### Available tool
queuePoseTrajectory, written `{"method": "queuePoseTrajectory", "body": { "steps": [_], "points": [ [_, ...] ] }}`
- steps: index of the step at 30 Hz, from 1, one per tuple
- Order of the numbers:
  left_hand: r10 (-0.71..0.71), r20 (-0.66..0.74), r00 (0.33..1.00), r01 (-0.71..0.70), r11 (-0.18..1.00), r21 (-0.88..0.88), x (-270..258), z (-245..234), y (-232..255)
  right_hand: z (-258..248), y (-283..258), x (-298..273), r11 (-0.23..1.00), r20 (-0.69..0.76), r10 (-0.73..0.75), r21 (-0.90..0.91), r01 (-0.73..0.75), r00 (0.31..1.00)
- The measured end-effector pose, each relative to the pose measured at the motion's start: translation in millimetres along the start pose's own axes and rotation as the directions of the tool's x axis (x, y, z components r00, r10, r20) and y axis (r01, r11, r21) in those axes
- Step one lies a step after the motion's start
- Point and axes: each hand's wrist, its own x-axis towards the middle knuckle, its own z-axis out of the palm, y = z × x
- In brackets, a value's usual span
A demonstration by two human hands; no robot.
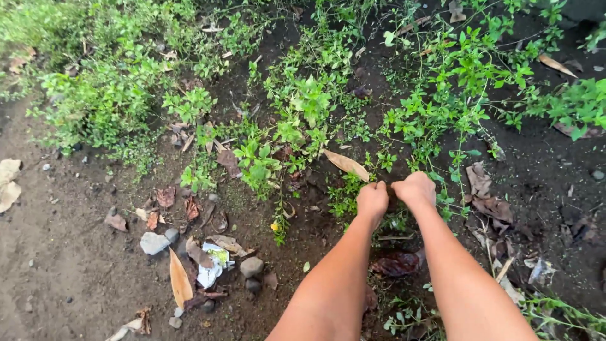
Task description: Manually pull weeds from the soil around small plants.
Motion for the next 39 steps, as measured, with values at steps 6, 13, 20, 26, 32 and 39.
{"method": "queuePoseTrajectory", "body": {
  "steps": [6,13,20,26,32,39],
  "points": [
    [-0.088,0.095,0.992,0.094,0.993,-0.069,5.0,6.5,-0.9,15.4,5.6,25.9,0.989,0.025,-0.089,-0.117,0.092,0.996],
    [-0.231,0.170,0.958,0.265,0.941,-0.211,-4.6,4.4,17.8,28.9,0.9,31.9,0.981,0.075,-0.065,-0.180,0.077,0.995],
    [-0.197,0.077,0.977,0.204,0.974,-0.100,-6.0,13.0,12.4,48.4,27.8,35.0,0.980,0.055,-0.132,-0.140,0.138,0.990],
    [-0.196,0.061,0.979,0.200,0.978,-0.052,-17.0,2.4,22.7,82.8,53.8,51.8,0.992,-0.086,-0.093,0.072,0.100,0.992],
    [-0.201,0.089,0.975,0.209,0.974,-0.086,12.4,10.2,1.4,59.4,40.5,11.2,0.974,-0.072,-0.039,0.221,0.054,0.997],
    [-0.225,0.242,0.944,0.199,0.972,0.125,22.8,1.9,32.5,30.6,71.0,16.1,0.914,0.196,-0.330,0.312,0.260,0.923]
  ]
}}
